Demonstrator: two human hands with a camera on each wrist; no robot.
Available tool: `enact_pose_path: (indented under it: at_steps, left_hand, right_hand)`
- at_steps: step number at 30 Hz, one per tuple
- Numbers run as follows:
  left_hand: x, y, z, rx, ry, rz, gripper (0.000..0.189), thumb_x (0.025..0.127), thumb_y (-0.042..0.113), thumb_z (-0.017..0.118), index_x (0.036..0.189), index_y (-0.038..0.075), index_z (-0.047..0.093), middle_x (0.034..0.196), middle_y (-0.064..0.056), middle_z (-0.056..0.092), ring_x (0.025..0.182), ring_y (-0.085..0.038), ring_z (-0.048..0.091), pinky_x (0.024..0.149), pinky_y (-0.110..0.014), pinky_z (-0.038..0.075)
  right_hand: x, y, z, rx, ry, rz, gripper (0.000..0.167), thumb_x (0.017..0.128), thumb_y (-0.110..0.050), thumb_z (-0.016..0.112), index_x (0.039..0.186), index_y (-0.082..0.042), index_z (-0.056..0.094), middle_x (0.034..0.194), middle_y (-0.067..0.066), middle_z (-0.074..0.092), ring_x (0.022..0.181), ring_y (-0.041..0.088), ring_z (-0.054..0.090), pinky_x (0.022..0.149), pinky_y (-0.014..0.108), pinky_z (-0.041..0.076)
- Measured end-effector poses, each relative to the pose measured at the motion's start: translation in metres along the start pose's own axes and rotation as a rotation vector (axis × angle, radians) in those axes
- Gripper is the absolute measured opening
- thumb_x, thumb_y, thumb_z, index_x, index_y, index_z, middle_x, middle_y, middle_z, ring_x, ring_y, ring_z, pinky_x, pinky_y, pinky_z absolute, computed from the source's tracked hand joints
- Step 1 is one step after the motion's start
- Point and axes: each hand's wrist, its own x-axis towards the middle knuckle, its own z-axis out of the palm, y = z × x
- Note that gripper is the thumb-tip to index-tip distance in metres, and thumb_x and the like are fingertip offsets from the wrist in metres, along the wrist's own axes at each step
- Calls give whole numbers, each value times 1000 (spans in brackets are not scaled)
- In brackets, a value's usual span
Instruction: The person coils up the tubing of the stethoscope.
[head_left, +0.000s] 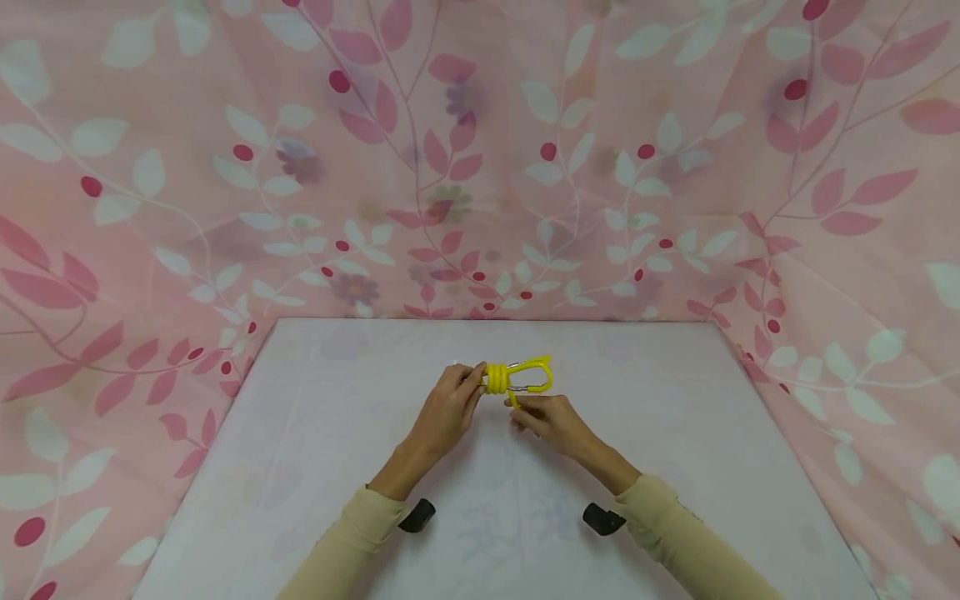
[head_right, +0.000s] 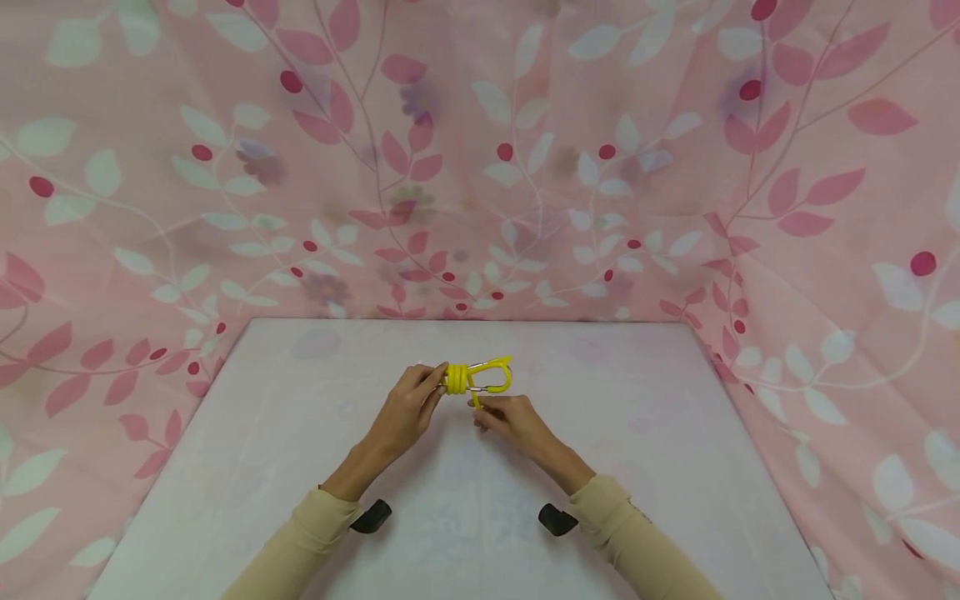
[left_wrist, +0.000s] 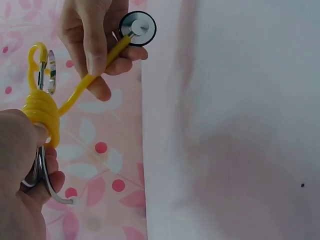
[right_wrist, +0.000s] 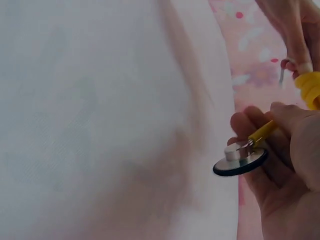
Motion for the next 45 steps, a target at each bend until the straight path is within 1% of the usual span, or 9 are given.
enact_pose_path:
  at_steps: [4, 8, 15, 19, 25, 31, 38, 42, 45]
  left_hand:
    - [1, -4, 3, 18, -20, -33, 40, 94, 10, 65, 133, 2, 60, 106, -7, 61, 94, -17, 56, 79, -26, 54]
    - [1, -6, 5, 32, -41, -47, 38, 94, 10, 65, 131, 1, 61, 105, -6, 62, 92, -16, 55, 77, -25, 53]
    - [1, -9, 6, 70, -68, -88, 37, 94, 9, 66, 129, 1, 63, 101, -6, 62, 89, -17, 55, 75, -25, 54]
    - [1, -11, 6, 88, -97, -120, 37, 94, 10, 65, 129, 1, 63, 98, -6, 61, 87, -16, 54, 73, -24, 53]
    - [2, -12, 6, 104, -127, -129, 37, 93, 10, 66, 129, 1, 63, 97, -6, 62, 85, -16, 53, 72, -24, 52]
    - [1, -10, 6, 134, -181, -157, 37, 94, 12, 66, 129, 2, 63, 97, -5, 62, 84, -16, 53, 70, -22, 52]
    - [-3, -8, 9, 120, -213, -175, 38, 94, 12, 66, 130, 2, 62, 98, -5, 63, 85, -16, 53, 72, -24, 52]
    - [-3, -8, 10, 124, -220, -173, 37, 93, 12, 66, 130, 3, 63, 98, -5, 63, 84, -15, 53, 72, -23, 53]
    - [-3, -6, 10, 141, -223, -145, 37, 93, 12, 67, 128, 3, 64, 97, -5, 63, 83, -15, 52, 71, -22, 52]
  right_hand:
    - [-1, -8, 3, -79, 28, -5, 21, 93, -14, 67, 110, -2, 73, 90, 4, 74, 77, 17, 70, 66, 19, 55]
    - [-2, -16, 5, -182, 64, -33, 15, 89, -14, 72, 101, -6, 77, 86, -1, 69, 75, 6, 64, 68, 22, 57]
    - [-7, -26, 6, -275, 47, -23, 15, 84, -12, 77, 99, -9, 76, 80, -4, 62, 72, 9, 59, 63, 20, 52]
    - [-9, -33, 6, -388, 49, -36, 14, 83, -16, 79, 95, -11, 75, 80, -4, 64, 73, 8, 59, 64, 18, 48]
    - [-11, -44, 0, -535, 112, -122, 20, 81, -15, 80, 99, -9, 77, 84, 0, 68, 75, 11, 56, 64, 22, 48]
    - [-10, -48, -7, -617, 156, -195, 17, 81, -12, 80, 97, -12, 78, 86, 0, 68, 78, 13, 60, 68, 25, 53]
    - [-10, -48, -13, -694, 196, -269, 24, 78, -10, 82, 101, -14, 78, 92, -2, 69, 83, 13, 62, 71, 25, 57]
    - [-9, -49, -15, -765, 209, -333, 30, 75, -9, 83, 104, -16, 77, 95, -3, 70, 89, 13, 62, 75, 25, 58]
    - [-9, -51, -17, -803, 204, -383, 31, 76, -9, 83, 105, -16, 76, 98, -3, 70, 93, 14, 62, 81, 26, 58]
